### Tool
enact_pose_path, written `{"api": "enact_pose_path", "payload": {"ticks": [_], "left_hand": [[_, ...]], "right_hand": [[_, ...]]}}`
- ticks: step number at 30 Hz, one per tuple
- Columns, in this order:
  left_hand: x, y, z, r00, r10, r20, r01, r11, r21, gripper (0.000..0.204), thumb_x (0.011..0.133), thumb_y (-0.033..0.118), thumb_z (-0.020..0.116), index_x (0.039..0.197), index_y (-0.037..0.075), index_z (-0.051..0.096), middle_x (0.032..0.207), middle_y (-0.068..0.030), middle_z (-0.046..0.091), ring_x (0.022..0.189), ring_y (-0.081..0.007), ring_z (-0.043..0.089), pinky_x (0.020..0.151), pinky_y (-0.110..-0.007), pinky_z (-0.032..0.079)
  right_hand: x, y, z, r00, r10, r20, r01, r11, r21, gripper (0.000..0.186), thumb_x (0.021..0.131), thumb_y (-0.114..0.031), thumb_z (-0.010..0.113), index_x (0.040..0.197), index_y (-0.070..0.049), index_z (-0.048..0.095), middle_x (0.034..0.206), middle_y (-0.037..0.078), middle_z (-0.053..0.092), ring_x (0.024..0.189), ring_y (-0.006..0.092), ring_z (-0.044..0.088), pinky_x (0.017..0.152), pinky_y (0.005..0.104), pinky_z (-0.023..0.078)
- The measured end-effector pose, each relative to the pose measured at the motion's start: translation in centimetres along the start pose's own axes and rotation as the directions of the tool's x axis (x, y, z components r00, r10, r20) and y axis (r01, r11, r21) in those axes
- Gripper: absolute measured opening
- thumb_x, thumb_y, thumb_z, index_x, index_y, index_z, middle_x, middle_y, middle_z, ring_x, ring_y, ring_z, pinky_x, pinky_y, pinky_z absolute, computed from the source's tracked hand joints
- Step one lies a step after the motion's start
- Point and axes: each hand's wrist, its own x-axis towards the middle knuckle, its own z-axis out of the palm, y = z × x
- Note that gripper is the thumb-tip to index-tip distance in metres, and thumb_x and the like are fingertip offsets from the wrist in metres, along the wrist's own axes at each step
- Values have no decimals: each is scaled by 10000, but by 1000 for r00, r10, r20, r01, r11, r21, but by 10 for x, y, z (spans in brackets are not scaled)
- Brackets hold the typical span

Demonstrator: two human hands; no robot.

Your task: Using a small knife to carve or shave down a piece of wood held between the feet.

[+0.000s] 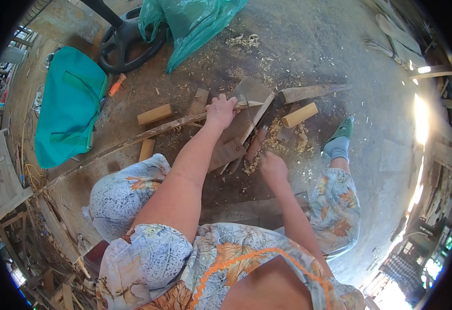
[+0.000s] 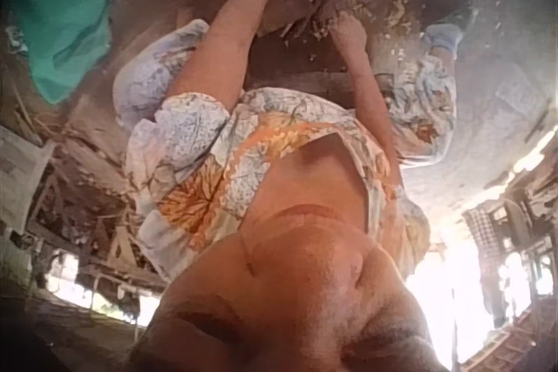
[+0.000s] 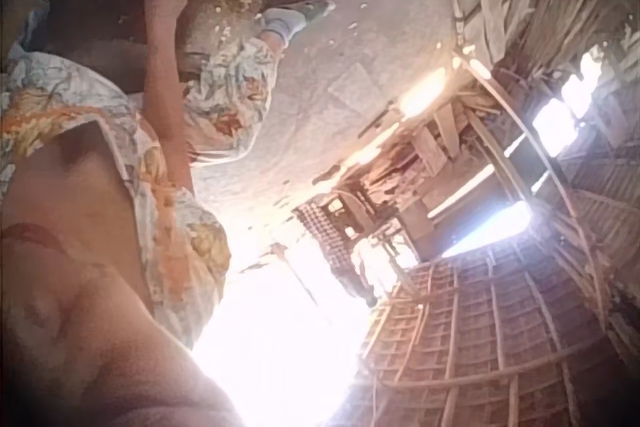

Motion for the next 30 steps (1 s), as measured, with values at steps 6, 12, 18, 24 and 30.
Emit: {"api": "enact_pose_path", "payload": {"ticks": [6,12,18,24,30], "left_hand": [[8,2,6,999,28,22,-29,1000,6,320,824,333,604,1085,175,508,1080,-136,464,1018,-346,505,784,-507,448],[6,-3,6,1000,-4,-22,3,1000,-21,310,821,330,607,1068,166,515,1067,-144,469,1019,-352,507,794,-505,453],[8,5,-1,1000,18,-4,-18,1000,-2,359,820,318,605,1130,177,489,1074,-157,464,987,-367,513,813,-490,454],[5,2,-1,1000,10,16,-9,1000,-30,341,823,326,601,1108,175,490,1078,-151,463,984,-376,518,830,-490,443],[3,0,-1,1000,-7,14,8,1000,-17,341,827,334,597,1105,170,489,1076,-158,464,988,-380,519,816,-499,447]], "right_hand": [[29,47,20,992,-121,-39,118,990,-76,191,829,-193,475,820,-29,571,838,220,619,825,410,587,732,485,455],[22,32,34,992,84,-94,-75,993,86,265,894,-279,451,858,-36,551,807,244,609,806,431,584,714,514,445],[90,25,43,986,-43,-163,56,995,77,291,908,-309,436,897,-41,549,828,237,615,828,436,583,734,522,446],[81,30,56,988,-57,-142,66,996,58,269,903,-304,440,927,-67,564,850,237,618,838,421,595,748,508,458],[47,28,44,994,73,-77,-64,992,108,259,896,-287,437,969,-78,573,861,229,621,840,424,593,742,511,462]]}}
